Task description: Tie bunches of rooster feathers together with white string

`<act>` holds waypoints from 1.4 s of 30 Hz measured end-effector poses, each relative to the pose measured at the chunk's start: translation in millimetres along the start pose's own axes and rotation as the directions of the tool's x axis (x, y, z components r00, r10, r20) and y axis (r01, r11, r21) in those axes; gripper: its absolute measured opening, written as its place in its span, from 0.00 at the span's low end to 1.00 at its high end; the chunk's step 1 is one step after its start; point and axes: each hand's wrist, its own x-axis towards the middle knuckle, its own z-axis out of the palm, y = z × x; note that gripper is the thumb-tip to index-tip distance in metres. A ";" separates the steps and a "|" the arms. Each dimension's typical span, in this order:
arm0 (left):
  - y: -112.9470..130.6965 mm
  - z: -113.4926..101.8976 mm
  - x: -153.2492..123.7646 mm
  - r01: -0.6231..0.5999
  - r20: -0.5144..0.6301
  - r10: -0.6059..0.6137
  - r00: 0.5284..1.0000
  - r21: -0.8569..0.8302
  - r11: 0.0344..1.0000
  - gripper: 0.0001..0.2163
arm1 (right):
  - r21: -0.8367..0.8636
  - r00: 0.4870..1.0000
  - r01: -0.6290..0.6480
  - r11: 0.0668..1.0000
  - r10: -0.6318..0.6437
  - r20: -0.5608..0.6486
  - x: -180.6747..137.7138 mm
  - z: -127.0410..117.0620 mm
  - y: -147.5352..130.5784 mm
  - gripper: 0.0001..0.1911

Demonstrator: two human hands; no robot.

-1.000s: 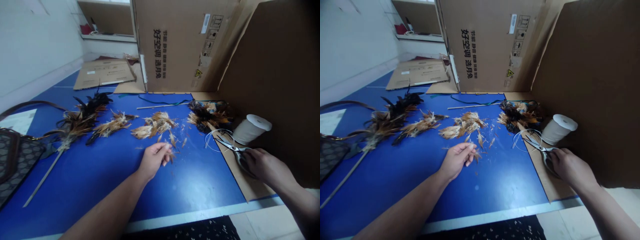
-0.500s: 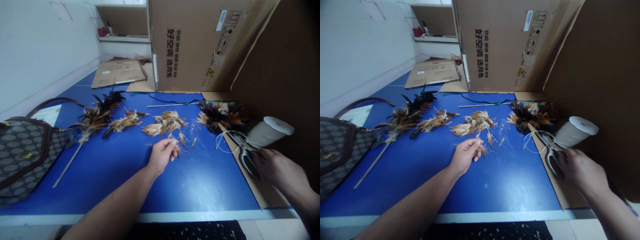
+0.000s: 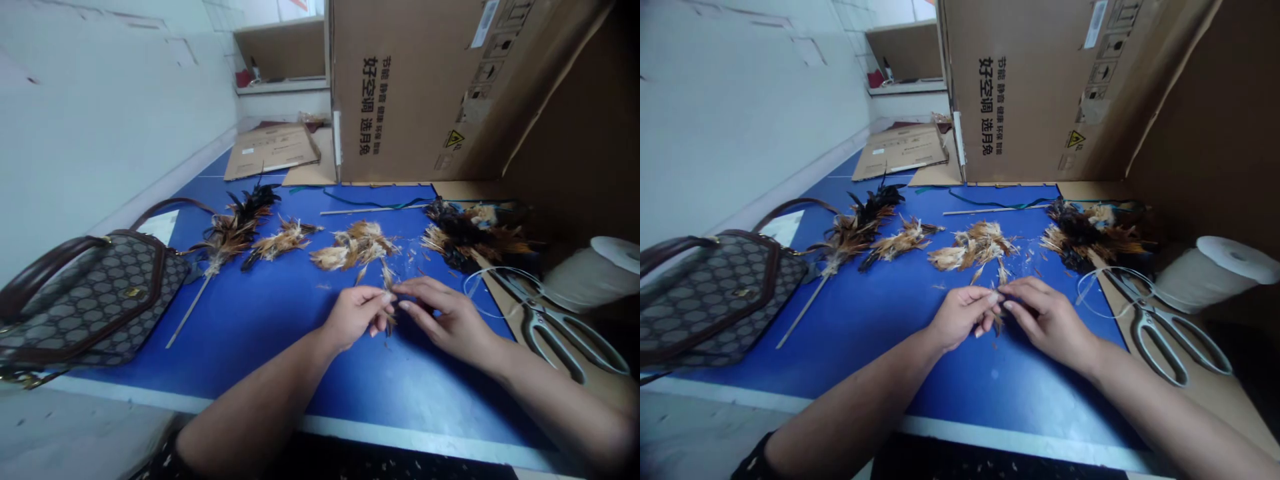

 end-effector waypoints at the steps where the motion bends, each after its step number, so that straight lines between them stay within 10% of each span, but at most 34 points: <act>1: 1.1 -1.2 -0.3 0.013 0.027 -0.013 1.000 0.003 1.000 0.21 | 0.045 1.000 0.006 0.999 -0.007 0.016 4.8 4.8 2.7 0.15; 16: 8.5 -9.8 3.1 0.102 0.188 -0.094 0.978 -0.036 0.994 0.20 | 0.332 0.977 -0.181 0.926 0.130 0.171 24.9 5.1 22.3 0.12; 21: 3.5 -9.3 7.9 -0.014 0.002 0.014 1.000 -0.089 0.996 0.20 | -0.082 0.967 -0.252 0.964 0.253 -0.002 22.7 20.4 44.4 0.15; 28: 2.6 -7.0 14.5 -0.151 -0.308 0.087 0.947 -0.191 0.970 0.22 | -0.588 0.910 -0.297 0.752 0.410 0.066 30.6 36.6 54.0 0.13; 36: -0.2 -8.2 15.0 -0.151 -0.342 0.083 0.936 -0.179 0.972 0.21 | 0.011 0.933 -0.358 0.934 0.358 -0.029 23.6 34.7 59.9 0.13; 42: 0.5 -5.8 13.5 -0.140 -0.327 0.072 0.942 -0.189 0.972 0.22 | 0.545 0.816 -0.538 0.643 0.559 0.146 18.8 26.4 36.5 0.21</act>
